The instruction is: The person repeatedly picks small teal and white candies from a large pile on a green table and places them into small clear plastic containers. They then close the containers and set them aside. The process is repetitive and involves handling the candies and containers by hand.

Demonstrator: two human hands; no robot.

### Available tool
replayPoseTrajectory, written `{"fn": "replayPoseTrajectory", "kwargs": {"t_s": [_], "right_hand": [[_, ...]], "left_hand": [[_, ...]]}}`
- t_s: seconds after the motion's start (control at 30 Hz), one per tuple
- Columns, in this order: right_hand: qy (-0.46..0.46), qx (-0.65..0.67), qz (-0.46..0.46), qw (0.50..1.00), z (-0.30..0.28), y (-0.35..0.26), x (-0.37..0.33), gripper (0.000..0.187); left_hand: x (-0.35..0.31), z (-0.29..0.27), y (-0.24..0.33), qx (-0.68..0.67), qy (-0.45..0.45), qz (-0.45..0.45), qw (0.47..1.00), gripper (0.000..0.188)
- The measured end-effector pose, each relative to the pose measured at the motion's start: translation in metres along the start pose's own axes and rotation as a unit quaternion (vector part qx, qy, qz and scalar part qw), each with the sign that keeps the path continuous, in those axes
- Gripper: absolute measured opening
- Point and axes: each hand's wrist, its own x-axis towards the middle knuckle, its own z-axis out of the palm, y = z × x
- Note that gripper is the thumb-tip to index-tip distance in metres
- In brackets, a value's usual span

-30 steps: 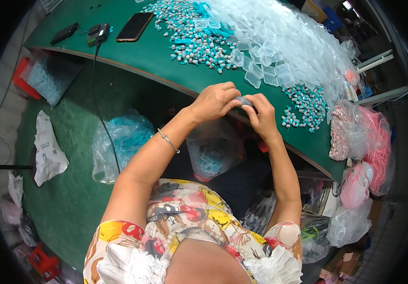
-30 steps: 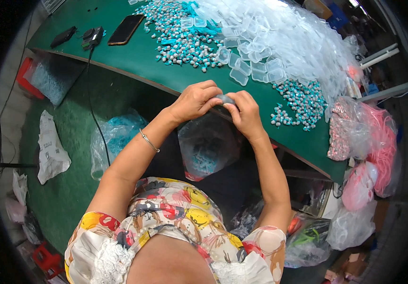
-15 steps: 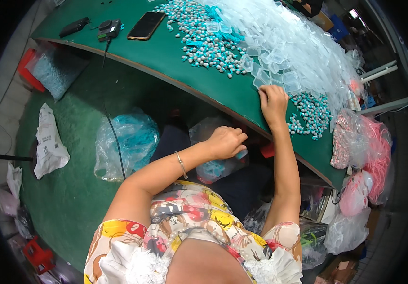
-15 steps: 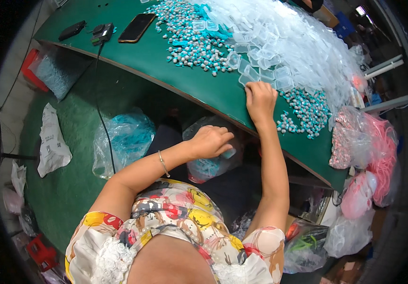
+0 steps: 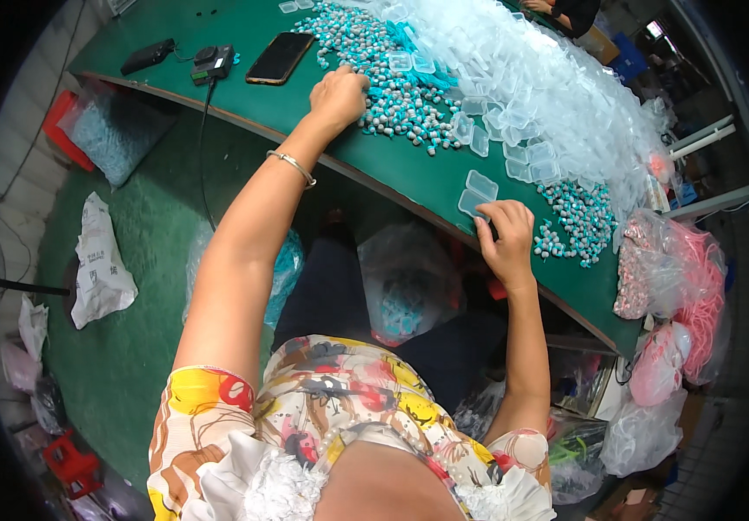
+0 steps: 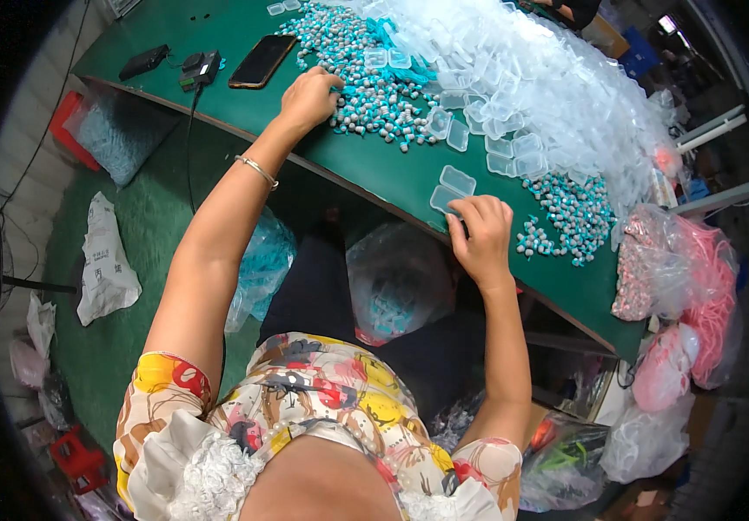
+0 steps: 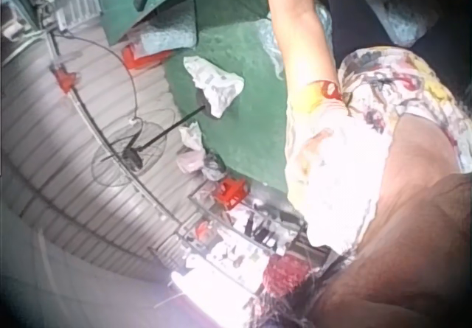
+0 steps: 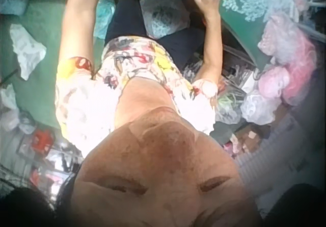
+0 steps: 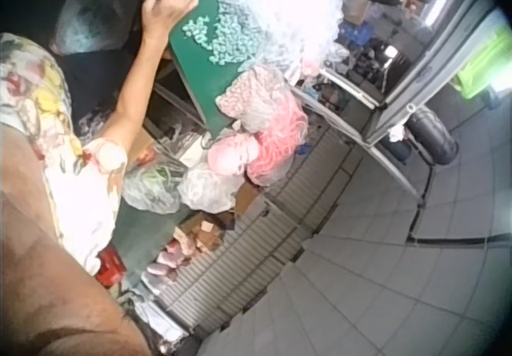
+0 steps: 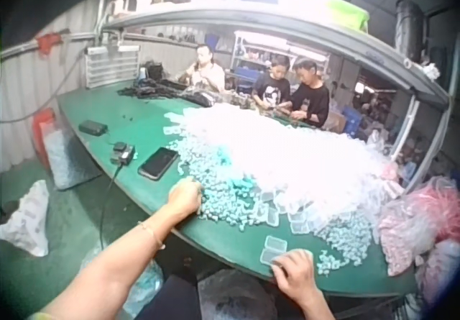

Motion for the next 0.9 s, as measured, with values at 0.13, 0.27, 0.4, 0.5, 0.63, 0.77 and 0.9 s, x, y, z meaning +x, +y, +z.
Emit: {"fn": "replayPoseTrajectory", "kwargs": {"t_s": [0.13,0.27,0.4,0.5,0.63,0.77,0.9], "right_hand": [[0.002,0.017,0.03,0.999,-0.005,0.01,-0.008,0.013],[0.02,0.018,0.028,0.999,-0.004,0.006,0.003,0.011],[0.036,-0.012,0.022,0.999,0.021,0.0,0.041,0.011],[0.001,-0.032,0.045,0.998,0.051,-0.007,0.069,0.012],[-0.018,-0.06,0.091,0.994,0.085,-0.009,0.087,0.01],[-0.006,-0.057,0.113,0.992,0.088,-0.009,0.086,0.006],[-0.006,-0.06,0.117,0.991,0.071,-0.01,0.076,0.007]], "left_hand": [[0.016,-0.007,0.005,-0.02,-0.071,-0.026,0.997,0.018],[0.018,0.001,0.0,-0.018,-0.073,0.002,0.997,0.016],[0.018,0.007,-0.002,-0.074,-0.07,0.014,0.995,0.019],[0.02,0.011,-0.007,-0.069,-0.052,0.026,0.996,0.02],[0.017,0.009,-0.003,-0.064,-0.024,0.058,0.996,0.019],[0.007,0.005,0.002,-0.107,0.087,0.087,0.987,0.016],[-0.014,0.006,0.032,-0.218,0.125,0.111,0.962,0.017]]}}
